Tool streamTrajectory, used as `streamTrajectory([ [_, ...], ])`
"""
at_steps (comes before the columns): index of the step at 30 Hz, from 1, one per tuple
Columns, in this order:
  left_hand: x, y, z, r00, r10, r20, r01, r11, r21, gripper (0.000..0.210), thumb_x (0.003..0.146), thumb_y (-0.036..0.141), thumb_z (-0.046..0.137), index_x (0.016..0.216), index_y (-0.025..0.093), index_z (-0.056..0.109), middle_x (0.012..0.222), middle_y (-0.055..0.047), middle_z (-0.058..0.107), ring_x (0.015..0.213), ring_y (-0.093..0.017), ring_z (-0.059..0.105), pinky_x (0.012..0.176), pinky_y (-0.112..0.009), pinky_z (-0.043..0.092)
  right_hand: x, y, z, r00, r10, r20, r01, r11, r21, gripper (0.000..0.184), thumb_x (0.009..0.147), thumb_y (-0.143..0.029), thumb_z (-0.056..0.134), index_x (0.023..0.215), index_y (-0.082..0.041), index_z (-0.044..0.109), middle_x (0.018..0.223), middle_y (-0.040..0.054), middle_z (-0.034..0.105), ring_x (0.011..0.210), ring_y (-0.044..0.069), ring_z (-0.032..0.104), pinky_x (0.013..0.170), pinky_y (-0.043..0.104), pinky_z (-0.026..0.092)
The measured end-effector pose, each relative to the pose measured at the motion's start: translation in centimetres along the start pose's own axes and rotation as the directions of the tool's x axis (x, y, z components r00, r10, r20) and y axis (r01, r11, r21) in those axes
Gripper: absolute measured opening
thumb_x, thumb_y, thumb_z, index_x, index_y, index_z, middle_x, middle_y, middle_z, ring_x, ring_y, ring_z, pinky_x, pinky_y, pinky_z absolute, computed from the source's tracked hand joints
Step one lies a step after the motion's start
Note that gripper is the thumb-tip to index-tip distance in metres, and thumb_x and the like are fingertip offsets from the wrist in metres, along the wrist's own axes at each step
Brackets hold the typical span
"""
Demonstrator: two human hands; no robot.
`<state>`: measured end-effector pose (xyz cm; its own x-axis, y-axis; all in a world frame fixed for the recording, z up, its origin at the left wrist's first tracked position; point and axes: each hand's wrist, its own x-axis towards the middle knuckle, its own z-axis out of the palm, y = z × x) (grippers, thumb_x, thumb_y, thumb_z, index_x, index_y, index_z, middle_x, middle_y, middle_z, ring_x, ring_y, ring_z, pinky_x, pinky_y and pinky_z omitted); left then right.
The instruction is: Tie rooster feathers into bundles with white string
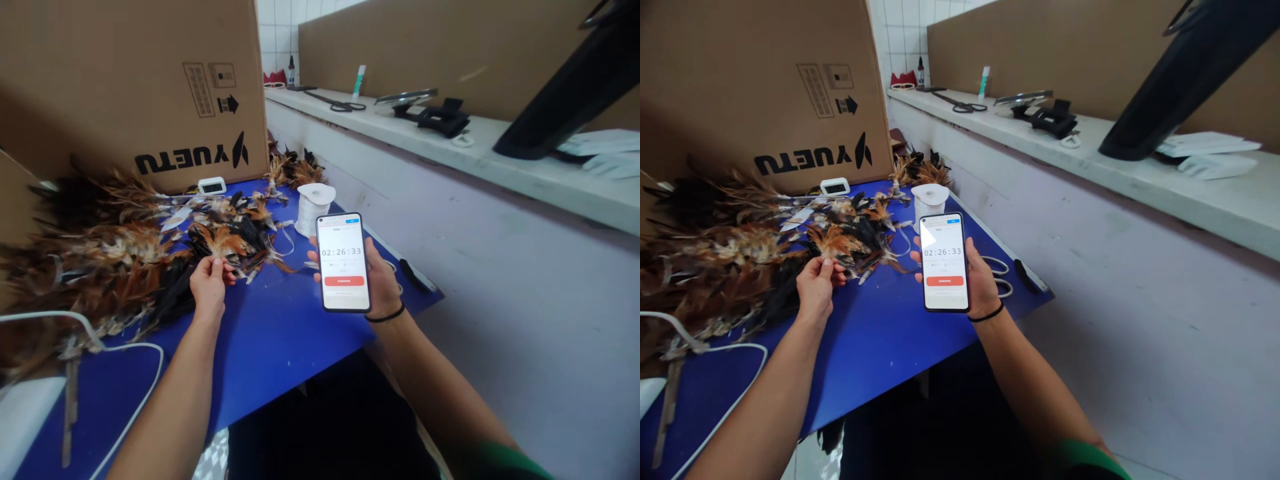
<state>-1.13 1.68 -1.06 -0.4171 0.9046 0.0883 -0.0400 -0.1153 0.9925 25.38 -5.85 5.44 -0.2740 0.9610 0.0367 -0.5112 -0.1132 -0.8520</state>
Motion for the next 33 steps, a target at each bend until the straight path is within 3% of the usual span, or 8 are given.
streamTrajectory([
  [6,-0.1,0.1,0.0,1.000,-0.001,0.011,0.001,1.000,0.000,0.015,0.076,0.030,0.055,0.076,0.015,0.057,0.058,0.003,0.059,0.039,-0.008,0.052,0.039,-0.018,0.043,0.0,-0.5,-0.1,1.000,0.001,-0.024,0.000,1.000,0.031,0.064,0.091,-0.061,0.011,0.138,-0.027,0.036,0.147,0.0033,0.037,0.127,0.025,0.046,0.097,0.050,0.044],
  [33,0.0,0.2,0.1,1.000,-0.025,-0.012,0.025,1.000,0.009,0.015,0.077,0.031,0.056,0.076,0.015,0.057,0.057,0.004,0.058,0.039,-0.007,0.051,0.040,-0.017,0.043,0.2,-1.8,-1.7,0.996,-0.065,-0.054,0.066,0.998,0.021,0.060,0.092,-0.058,0.017,0.141,-0.027,0.033,0.145,0.0039,0.041,0.124,0.024,0.049,0.095,0.050,0.047],
])
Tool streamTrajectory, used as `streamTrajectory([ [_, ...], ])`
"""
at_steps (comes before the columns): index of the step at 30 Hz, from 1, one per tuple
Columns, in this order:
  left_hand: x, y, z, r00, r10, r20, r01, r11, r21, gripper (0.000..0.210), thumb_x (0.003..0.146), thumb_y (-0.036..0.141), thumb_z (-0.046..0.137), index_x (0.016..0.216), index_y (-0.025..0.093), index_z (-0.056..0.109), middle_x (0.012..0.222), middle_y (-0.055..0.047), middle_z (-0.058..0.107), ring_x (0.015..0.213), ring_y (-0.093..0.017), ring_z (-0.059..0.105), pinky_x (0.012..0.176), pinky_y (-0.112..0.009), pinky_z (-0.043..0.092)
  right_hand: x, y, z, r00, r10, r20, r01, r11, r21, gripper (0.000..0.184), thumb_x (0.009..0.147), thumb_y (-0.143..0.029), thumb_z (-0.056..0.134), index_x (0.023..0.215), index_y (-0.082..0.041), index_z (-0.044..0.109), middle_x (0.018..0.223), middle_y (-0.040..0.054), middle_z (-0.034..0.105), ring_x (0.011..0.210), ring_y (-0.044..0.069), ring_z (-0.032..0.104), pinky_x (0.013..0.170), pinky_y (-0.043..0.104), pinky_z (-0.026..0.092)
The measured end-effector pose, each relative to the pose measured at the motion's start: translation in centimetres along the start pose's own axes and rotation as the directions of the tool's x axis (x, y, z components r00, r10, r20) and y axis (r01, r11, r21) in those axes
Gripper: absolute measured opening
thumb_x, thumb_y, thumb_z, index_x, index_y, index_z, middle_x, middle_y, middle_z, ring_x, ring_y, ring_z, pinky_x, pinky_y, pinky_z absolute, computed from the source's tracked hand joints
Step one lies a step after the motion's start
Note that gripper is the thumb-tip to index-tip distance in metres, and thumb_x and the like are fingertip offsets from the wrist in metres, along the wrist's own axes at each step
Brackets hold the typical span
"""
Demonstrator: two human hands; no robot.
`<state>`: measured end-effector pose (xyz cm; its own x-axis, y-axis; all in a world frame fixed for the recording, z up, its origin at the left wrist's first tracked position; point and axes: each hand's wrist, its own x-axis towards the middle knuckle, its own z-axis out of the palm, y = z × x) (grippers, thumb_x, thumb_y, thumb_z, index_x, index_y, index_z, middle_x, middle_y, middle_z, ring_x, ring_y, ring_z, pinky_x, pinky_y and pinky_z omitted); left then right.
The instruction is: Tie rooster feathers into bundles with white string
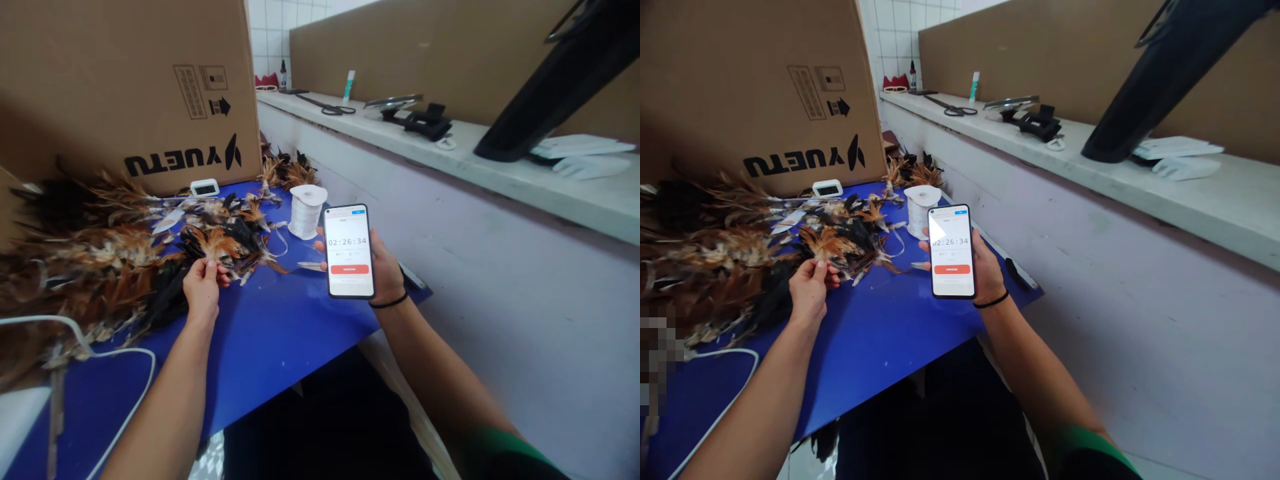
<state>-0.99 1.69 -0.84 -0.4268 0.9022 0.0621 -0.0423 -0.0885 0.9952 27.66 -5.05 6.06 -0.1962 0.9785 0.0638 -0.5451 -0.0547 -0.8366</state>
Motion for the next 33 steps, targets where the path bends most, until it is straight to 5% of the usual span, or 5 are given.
streamTrajectory([
  [16,0.0,0.1,0.0,1.000,-0.005,0.002,0.005,1.000,-0.008,0.014,0.076,0.031,0.057,0.076,0.016,0.057,0.056,0.003,0.058,0.040,-0.009,0.051,0.039,-0.019,0.041,-1.4,-2.2,-3.2,0.997,-0.046,-0.062,0.042,0.998,-0.054,0.058,0.090,-0.062,0.022,0.134,-0.031,0.043,0.144,-0.0005,0.043,0.128,0.023,0.045,0.096,0.047,0.047],
  [23,0.2,-0.2,0.0,1.000,-0.002,0.000,0.002,1.000,-0.021,0.009,0.076,0.025,0.056,0.075,0.017,0.058,0.056,0.003,0.059,0.039,-0.009,0.050,0.038,-0.021,0.042,-3.3,-4.3,-4.5,0.978,-0.086,-0.189,0.051,0.982,-0.181,0.062,0.091,-0.062,0.016,0.137,-0.028,0.041,0.147,0.0015,0.038,0.125,0.027,0.048,0.096,0.052,0.045],
  [33,0.1,0.2,0.2,0.999,-0.031,-0.025,0.031,0.999,-0.011,0.013,0.080,0.014,0.052,0.071,0.019,0.060,0.054,0.006,0.059,0.039,-0.009,0.051,0.039,-0.021,0.043,-6.4,-7.5,-6.0,0.925,-0.263,-0.276,0.192,0.947,-0.258,0.058,0.091,-0.060,0.022,0.135,-0.029,0.044,0.145,0.0018,0.042,0.130,0.025,0.042,0.102,0.053,0.039],
])
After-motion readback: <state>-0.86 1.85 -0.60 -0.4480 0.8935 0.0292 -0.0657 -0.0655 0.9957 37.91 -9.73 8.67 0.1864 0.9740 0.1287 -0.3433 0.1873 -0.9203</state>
